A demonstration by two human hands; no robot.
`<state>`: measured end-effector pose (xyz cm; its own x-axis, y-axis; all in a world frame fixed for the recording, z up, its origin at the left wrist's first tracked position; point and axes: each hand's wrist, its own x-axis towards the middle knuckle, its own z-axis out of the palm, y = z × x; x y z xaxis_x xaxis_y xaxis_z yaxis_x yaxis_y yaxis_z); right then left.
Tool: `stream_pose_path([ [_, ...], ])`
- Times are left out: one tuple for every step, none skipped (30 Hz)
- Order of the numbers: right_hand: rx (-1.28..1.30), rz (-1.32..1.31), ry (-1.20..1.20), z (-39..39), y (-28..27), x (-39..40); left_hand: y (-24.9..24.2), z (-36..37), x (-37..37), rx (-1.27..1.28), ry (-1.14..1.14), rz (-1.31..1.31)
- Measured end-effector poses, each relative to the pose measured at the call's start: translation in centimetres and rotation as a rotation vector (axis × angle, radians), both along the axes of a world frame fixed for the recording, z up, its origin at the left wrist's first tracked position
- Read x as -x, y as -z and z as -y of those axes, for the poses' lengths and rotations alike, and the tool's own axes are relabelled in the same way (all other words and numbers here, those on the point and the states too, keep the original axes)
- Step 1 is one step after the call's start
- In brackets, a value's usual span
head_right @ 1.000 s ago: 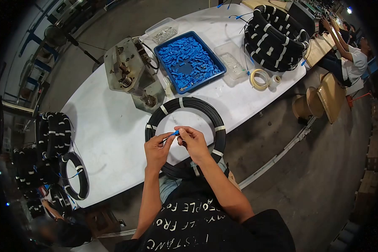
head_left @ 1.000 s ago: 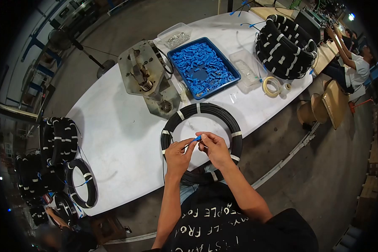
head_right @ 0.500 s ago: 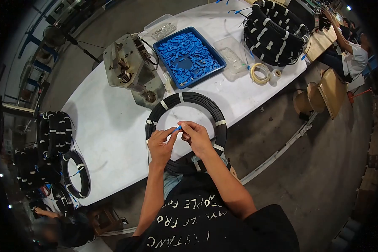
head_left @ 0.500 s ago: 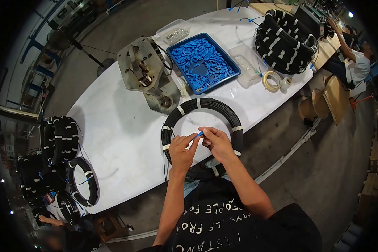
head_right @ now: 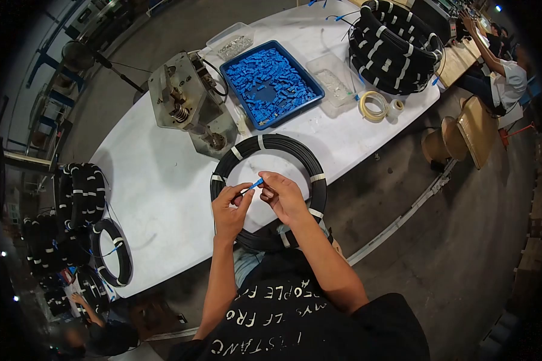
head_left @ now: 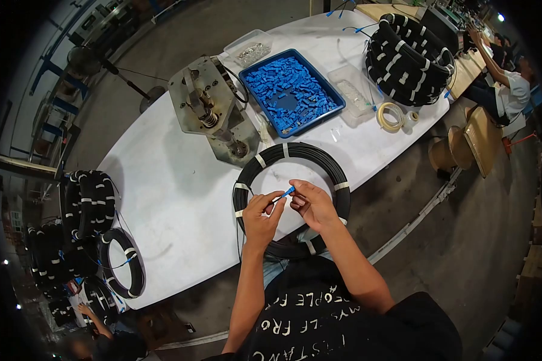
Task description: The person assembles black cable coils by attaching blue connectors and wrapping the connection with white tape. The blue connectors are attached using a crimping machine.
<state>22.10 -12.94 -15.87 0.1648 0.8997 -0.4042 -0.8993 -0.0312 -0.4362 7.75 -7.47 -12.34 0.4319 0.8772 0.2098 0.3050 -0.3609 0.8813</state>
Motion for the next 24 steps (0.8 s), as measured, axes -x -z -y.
stream_pose_path([
  [0.001, 0.001, 0.0, 0.1, 0.0, 0.0, -0.1, 0.0, -0.1, 0.011, -0.02, 0.007],
  [-0.006, 0.006, 0.001, 0.1, -0.3, 0.1, -0.2, 0.0, -0.1, 0.021, -0.041, 0.014],
  [-0.014, 0.012, 0.003, 0.1, -0.6, 0.2, -0.2, -0.1, -0.2, 0.019, -0.041, 0.016],
  [-0.016, 0.014, 0.003, 0.1, -0.8, 0.3, 0.0, -0.1, -0.2, 0.014, -0.051, 0.038],
  [-0.004, 0.044, 0.016, 0.1, -0.9, 0.4, 0.2, -0.1, -0.3, 0.01, -0.062, 0.06],
  [0.007, 0.074, 0.028, 0.0, -1.0, 0.5, 0.7, -0.1, -0.2, 0.008, -0.062, 0.064],
  [0.005, 0.079, 0.027, 0.0, -1.1, 0.5, 1.5, -0.2, 0.0, -0.021, -0.054, 0.064],
  [-0.005, 0.098, 0.028, -0.1, -1.1, 0.5, 1.5, -0.3, 0.0, -0.052, -0.048, 0.064],
  [-0.01, 0.113, 0.028, -0.1, -1.1, 0.7, 1.6, -0.2, 0.0, -0.05, -0.051, 0.065],
  [-0.011, 0.115, 0.025, -0.2, -1.1, 0.8, 1.7, -0.1, -0.1, -0.052, -0.064, 0.084],
  [0.004, 0.121, 0.036, -0.3, -1.1, 1.0, 1.6, -0.1, -0.2, -0.053, -0.076, 0.103],
  [0.019, 0.127, 0.048, -0.3, -1.1, 1.1, 1.6, 0.0, -0.2, -0.051, -0.078, 0.103],
  [0.019, 0.129, 0.046, -0.3, -1.1, 1.2, 1.7, 0.1, -0.3, -0.075, -0.084, 0.103],
  [0.022, 0.136, 0.044, -0.4, -1.1, 1.1, 1.6, 0.0, -0.4, -0.102, -0.089, 0.106],
  [0.025, 0.141, 0.041, -0.4, -1.1, 1.1, 1.6, 0.0, -0.5, -0.105, -0.092, 0.109],
  [0.023, 0.144, 0.039, -0.5, -1.1, 1.1, 1.5, 0.0, -0.5, -0.113, -0.091, 0.102],
  [0.019, 0.137, 0.038, -0.6, -1.0, 1.2, 1.5, 0.0, -0.5, -0.12, -0.09, 0.094],
  [0.016, 0.129, 0.04, -0.6, -0.9, 1.2, 1.5, -0.1, -0.5, -0.125, -0.088, 0.093],
  [0.015, 0.129, 0.04, -0.6, -0.9, 1.1, 1.6, -0.2, -0.6, -0.126, -0.087, 0.092],
  [0.02, 0.133, 0.038, -0.6, -1.1, 1.1, 1.8, -0.1, -0.7, -0.111, -0.093, 0.109],
  [0.024, 0.137, 0.037, -0.7, -1.1, 1.1, 1.8, -0.3, -0.7, -0.097, -0.099, 0.126],
  [0.025, 0.134, 0.038, -0.8, -1.1, 1.1, 1.9, -0.3, -0.7, -0.096, -0.097, 0.123],
  [0.019, 0.128, 0.041, -0.8, -0.9, 1.2, 1.8, -0.3, -0.6, -0.106, -0.096, 0.105],
  [0.012, 0.126, 0.046, -0.9, -0.9, 1.1, 1.8, -0.4, -0.8, -0.117, -0.093, 0.091],
])
